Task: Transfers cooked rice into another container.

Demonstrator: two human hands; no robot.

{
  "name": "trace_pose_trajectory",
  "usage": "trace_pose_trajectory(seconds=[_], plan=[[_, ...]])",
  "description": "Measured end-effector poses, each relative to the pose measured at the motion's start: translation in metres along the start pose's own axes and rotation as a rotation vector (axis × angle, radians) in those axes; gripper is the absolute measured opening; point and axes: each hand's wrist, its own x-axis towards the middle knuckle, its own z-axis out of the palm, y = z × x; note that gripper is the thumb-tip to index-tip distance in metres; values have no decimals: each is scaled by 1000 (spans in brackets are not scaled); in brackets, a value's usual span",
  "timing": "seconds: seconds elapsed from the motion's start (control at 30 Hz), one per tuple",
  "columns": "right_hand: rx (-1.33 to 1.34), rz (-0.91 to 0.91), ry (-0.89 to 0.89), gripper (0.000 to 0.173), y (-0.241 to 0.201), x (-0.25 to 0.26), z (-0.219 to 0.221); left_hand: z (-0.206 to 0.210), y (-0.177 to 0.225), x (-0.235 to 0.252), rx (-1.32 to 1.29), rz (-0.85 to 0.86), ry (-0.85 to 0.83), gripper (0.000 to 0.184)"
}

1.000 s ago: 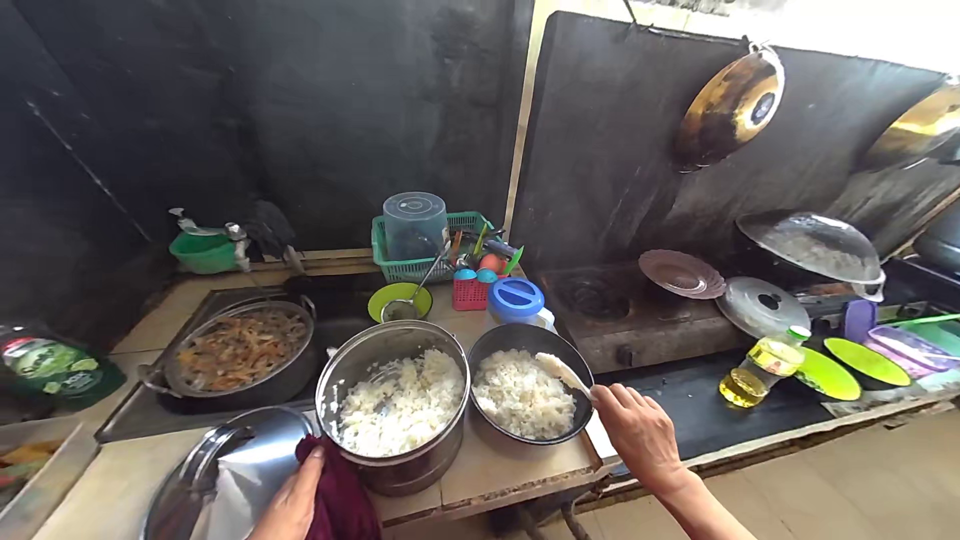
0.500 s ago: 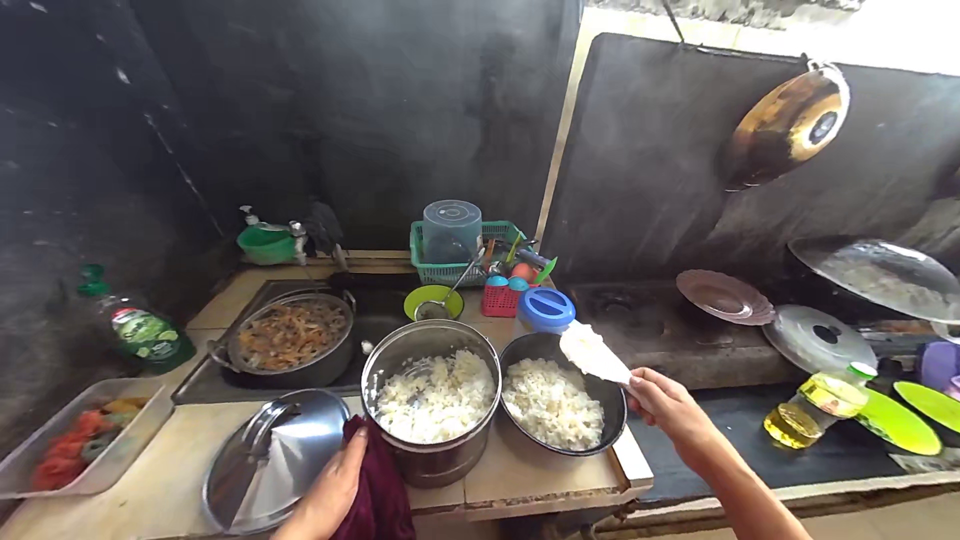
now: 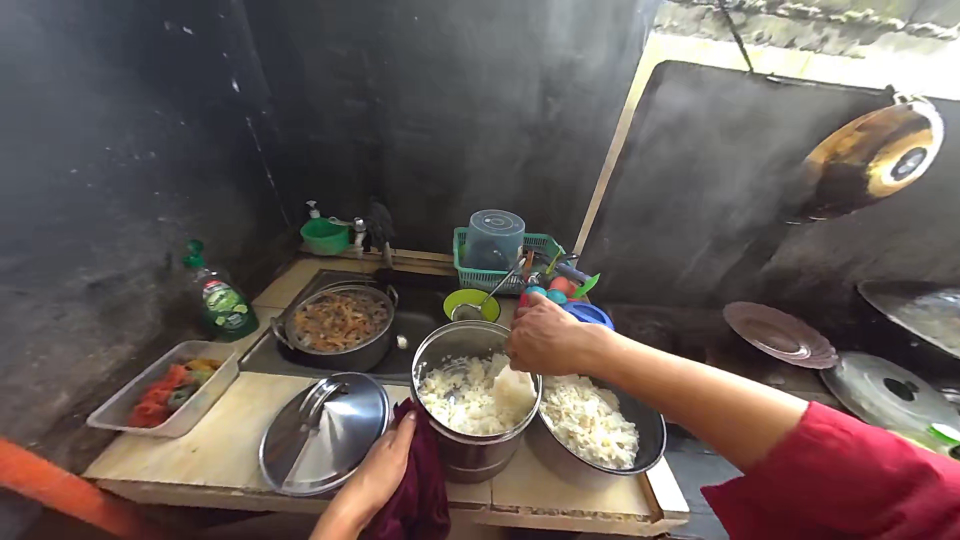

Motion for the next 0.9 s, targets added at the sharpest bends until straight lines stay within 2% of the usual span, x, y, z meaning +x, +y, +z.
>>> trace_pose_trajectory(seconds=[0.07, 0.2, 0.3, 0.6, 0.8, 0.9], plan=[[62, -23, 2, 35, 1, 11, 24, 0, 3, -1, -14, -14, 4, 63], [259, 57, -20, 42, -6, 18, 69, 0, 8, -2, -79, -31, -3, 61], [365, 64, 0, 45, -21, 23, 88, -1, 9, 1, -82, -25, -29, 61], [517, -98, 46, 45, -31, 66, 93, -4, 11, 12, -116, -65, 29, 61], [584, -118, 1, 42, -25, 70, 86, 6, 9, 15, -151, -100, 134, 62], [625, -134, 23, 42, -22, 67, 87, 6, 11, 14, -153, -118, 129, 63]])
